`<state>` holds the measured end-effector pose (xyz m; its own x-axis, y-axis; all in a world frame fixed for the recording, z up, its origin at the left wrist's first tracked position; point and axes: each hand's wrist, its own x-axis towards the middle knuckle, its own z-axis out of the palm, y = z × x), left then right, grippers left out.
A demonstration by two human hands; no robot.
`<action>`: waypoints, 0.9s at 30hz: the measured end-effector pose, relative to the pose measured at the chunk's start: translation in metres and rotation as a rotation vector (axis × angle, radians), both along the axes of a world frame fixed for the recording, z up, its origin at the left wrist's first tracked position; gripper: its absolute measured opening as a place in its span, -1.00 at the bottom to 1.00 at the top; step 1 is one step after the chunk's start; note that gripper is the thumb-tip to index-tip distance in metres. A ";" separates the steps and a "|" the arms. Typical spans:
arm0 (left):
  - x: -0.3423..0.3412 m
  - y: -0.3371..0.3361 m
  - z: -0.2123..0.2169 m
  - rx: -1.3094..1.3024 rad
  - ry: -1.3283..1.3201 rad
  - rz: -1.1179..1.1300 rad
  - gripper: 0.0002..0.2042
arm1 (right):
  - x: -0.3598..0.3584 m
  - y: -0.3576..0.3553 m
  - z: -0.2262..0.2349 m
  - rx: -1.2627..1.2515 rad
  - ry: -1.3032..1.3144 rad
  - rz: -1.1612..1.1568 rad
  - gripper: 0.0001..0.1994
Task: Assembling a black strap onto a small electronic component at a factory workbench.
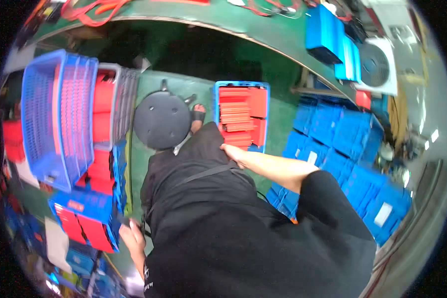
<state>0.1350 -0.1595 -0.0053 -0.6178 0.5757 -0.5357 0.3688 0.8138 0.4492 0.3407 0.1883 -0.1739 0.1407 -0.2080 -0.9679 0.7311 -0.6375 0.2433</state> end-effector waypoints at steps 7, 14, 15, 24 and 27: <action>0.059 0.044 -0.049 0.184 -0.269 0.314 -0.59 | -0.082 0.003 0.030 0.906 1.161 0.795 -0.63; 0.074 0.060 -0.038 0.069 -0.078 0.318 -0.74 | -0.181 -0.106 0.110 0.130 1.488 1.524 -0.40; 0.072 0.061 -0.035 0.006 -0.010 0.257 -0.76 | -0.183 -0.111 0.102 0.182 1.514 1.397 -0.37; 0.079 0.033 -0.016 0.538 -0.409 0.986 -0.79 | -0.216 -0.130 0.117 -0.313 1.624 0.661 -0.54; 0.070 0.036 -0.012 0.565 -0.219 0.922 -0.76 | -0.225 -0.142 0.108 -0.883 1.218 0.280 -0.46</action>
<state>0.2053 -0.1234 -0.0176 -0.8601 0.1390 -0.4909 -0.4073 0.3924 0.8247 0.1154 0.0464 -0.0655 -0.4913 -0.8645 -0.1060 0.8295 -0.4273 -0.3595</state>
